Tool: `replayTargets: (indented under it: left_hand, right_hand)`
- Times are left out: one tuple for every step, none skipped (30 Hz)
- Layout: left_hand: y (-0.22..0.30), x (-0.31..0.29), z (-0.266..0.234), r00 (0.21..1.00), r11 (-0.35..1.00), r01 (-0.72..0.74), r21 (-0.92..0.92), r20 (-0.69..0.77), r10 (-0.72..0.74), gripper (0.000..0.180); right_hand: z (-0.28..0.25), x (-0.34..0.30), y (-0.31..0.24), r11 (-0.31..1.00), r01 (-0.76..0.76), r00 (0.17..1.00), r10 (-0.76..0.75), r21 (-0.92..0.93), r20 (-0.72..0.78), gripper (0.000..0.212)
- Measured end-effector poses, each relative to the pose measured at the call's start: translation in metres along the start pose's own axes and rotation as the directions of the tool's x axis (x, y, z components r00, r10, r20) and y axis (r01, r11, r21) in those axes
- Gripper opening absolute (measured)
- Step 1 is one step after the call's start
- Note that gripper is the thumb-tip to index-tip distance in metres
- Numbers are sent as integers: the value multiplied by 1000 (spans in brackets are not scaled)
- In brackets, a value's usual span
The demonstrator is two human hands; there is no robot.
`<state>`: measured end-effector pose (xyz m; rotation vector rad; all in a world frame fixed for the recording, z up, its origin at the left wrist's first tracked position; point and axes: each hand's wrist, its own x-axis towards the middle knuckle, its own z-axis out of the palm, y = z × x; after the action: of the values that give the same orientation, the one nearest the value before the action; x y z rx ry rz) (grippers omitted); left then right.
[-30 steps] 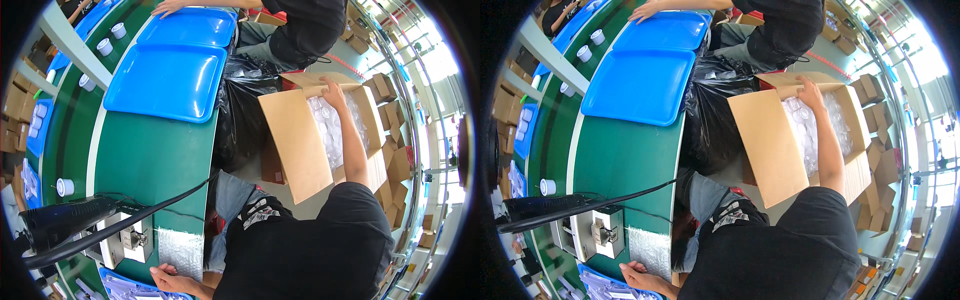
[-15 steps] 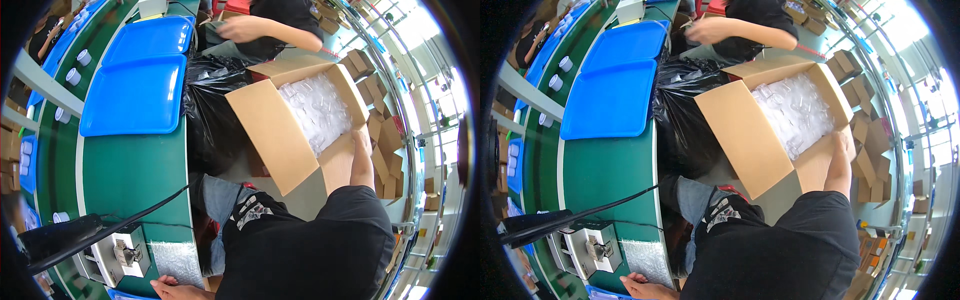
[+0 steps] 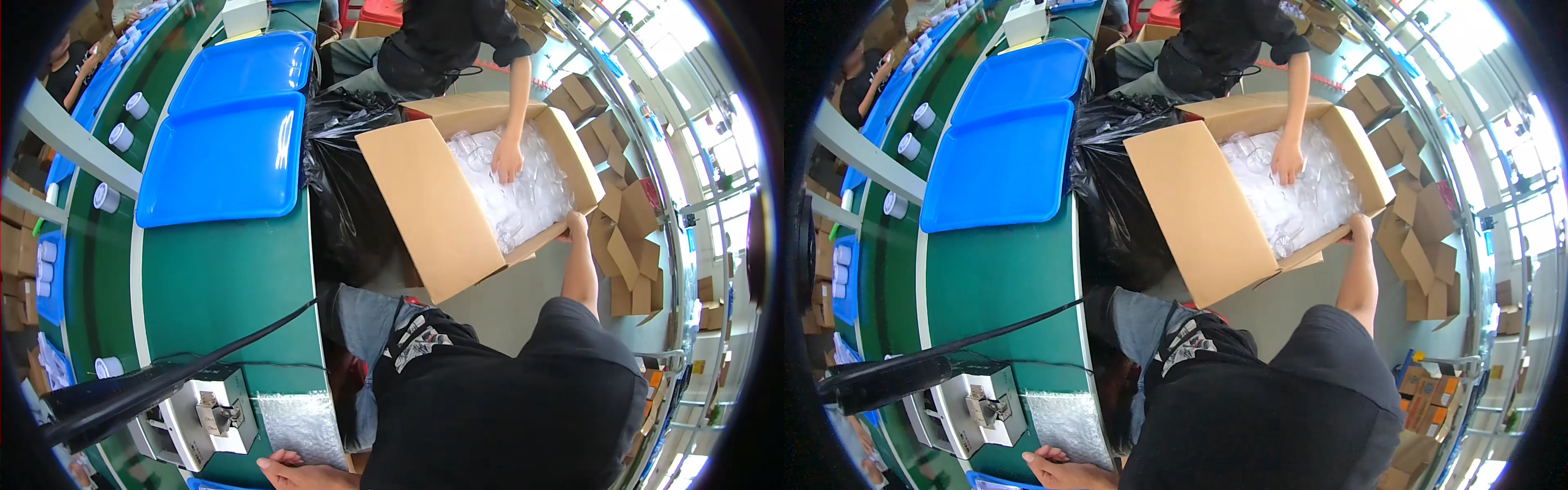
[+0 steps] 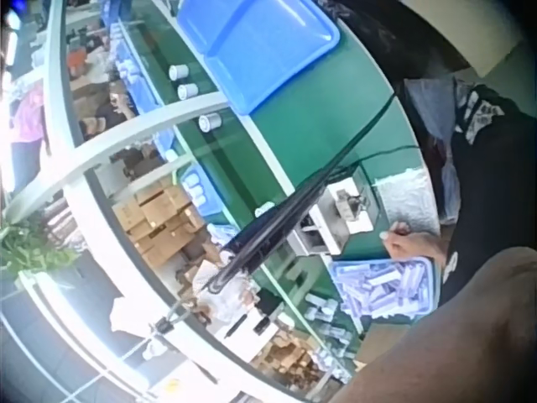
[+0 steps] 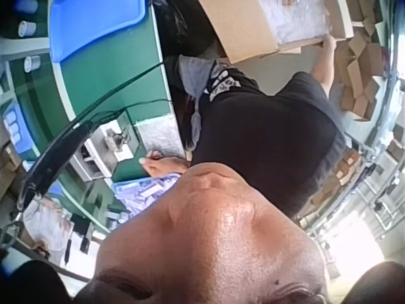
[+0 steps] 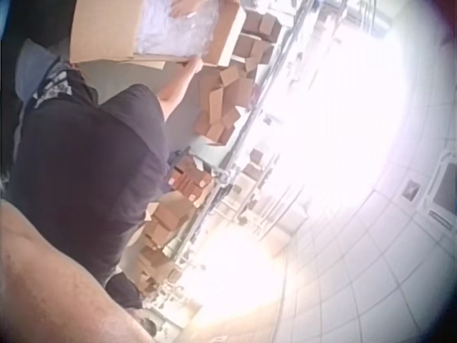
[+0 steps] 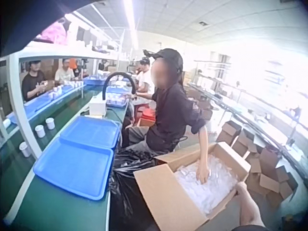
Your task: Assembling plastic housings for small electric fans and using an electric screwdriver to secure the internal components.
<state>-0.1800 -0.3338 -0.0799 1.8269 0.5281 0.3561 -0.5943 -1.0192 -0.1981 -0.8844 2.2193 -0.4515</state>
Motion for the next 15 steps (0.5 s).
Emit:
replayTargets:
  left_hand:
    - [0,1,0,1000,1000,4,-1,10,-4,53]
    - [2,2,-1,1000,999,18,34,15,-19,53]
    - [3,2,-1,999,997,31,70,19,-32,53]
    - [4,2,-2,999,997,25,73,31,-27,53]
    - [3,3,-3,999,997,17,77,46,-21,54]
    - [4,3,-3,998,997,9,81,61,-14,54]
    - [4,3,-3,997,997,7,82,70,-13,54]
    - [5,3,-3,998,996,23,81,61,-28,52]
    - [6,2,-3,998,996,40,80,52,-44,50]
    - [4,3,-2,997,996,37,81,59,-42,50]
    - [0,3,-3,998,1000,0,28,55,-1,48]
    - [-3,3,-4,998,999,-38,-24,49,40,46]
    - [-4,0,-6,998,999,-44,-12,43,45,46]
    - [-5,2,-4,995,997,-72,-32,63,74,44]
    - [-6,2,-4,992,994,-102,-47,73,106,42]
  right_hand:
    - [-4,-6,3,1000,-2,1000,2,3,-10,30]
    - [-5,-11,7,999,21,1000,-22,50,11,31]
    - [-4,-16,13,994,43,998,-46,97,32,31]
    - [-3,-25,18,989,63,997,-68,132,35,31]
    - [-5,-30,19,989,57,998,-61,135,28,31]
    - [-7,-34,20,995,75,997,-75,60,5,31]
    - [-10,-39,18,996,92,996,-92,-16,-18,31]
    - [-13,-42,12,989,29,999,-33,-147,-22,31]
    - [-16,-46,13,989,23,999,-27,-146,-25,31]
    - [-20,-49,14,845,234,934,-333,-481,-131,34]
    - [-18,-67,12,548,329,779,-617,-769,-106,39]
    - [-9,-84,-1,583,214,785,-581,-784,-217,35]
    - [6,-122,-28,607,102,775,-545,-788,-319,34]
    - [-4,-110,-31,600,123,722,-601,-790,-344,36]
    - [-7,-99,-34,586,151,666,-655,-796,-357,39]
